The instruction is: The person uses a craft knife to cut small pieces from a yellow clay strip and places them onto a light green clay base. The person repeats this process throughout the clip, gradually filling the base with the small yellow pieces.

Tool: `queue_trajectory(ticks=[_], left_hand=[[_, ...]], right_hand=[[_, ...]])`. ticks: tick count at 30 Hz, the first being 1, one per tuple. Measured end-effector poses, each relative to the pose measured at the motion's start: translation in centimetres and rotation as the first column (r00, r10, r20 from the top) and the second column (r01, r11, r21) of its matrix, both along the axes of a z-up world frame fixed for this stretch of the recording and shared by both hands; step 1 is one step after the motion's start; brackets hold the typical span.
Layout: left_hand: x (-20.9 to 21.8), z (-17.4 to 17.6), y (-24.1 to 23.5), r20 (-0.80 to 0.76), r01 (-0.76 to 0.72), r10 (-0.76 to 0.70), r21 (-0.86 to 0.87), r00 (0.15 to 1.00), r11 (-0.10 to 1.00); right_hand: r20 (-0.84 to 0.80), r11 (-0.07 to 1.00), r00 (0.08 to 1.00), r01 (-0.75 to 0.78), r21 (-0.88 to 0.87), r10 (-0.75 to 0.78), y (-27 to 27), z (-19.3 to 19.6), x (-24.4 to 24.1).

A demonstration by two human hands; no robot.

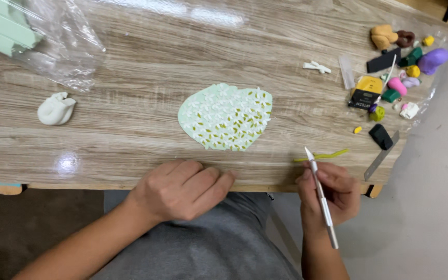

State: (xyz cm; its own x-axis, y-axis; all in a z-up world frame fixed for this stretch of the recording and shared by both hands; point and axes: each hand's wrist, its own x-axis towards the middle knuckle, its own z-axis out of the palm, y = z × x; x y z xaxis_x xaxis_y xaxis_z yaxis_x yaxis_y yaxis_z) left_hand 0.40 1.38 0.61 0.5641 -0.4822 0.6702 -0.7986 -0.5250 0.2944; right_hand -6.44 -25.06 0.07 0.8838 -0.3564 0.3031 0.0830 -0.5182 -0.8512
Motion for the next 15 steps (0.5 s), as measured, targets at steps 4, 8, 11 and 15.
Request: queue_trajectory(ticks=[4,8,11,15], left_hand=[[-0.7,-1.1,-1.1,0.100,-0.099,0.106,-0.074,0.989,0.992],[-0.9,-0.9,-1.1,0.098,-0.093,0.097,-0.045,0.990,0.995],[-1.0,-1.0,-1.1,0.102,-0.096,0.099,-0.036,0.990,0.995],[-1.0,-1.0,-1.2,0.080,-0.095,0.099,-0.048,0.992,0.994]], right_hand=[[0.163,0.970,0.968,-0.158,-0.184,0.189,-3.3,-2.6,-1.6],[0.203,0.921,0.945,-0.173,-0.350,0.255,-3.8,-4.1,-2.4],[0.234,0.889,0.929,-0.166,-0.428,0.286,-3.6,-4.5,-2.4],[0.283,0.863,0.906,-0.149,-0.483,0.315,-3.4,-4.8,-2.0]])
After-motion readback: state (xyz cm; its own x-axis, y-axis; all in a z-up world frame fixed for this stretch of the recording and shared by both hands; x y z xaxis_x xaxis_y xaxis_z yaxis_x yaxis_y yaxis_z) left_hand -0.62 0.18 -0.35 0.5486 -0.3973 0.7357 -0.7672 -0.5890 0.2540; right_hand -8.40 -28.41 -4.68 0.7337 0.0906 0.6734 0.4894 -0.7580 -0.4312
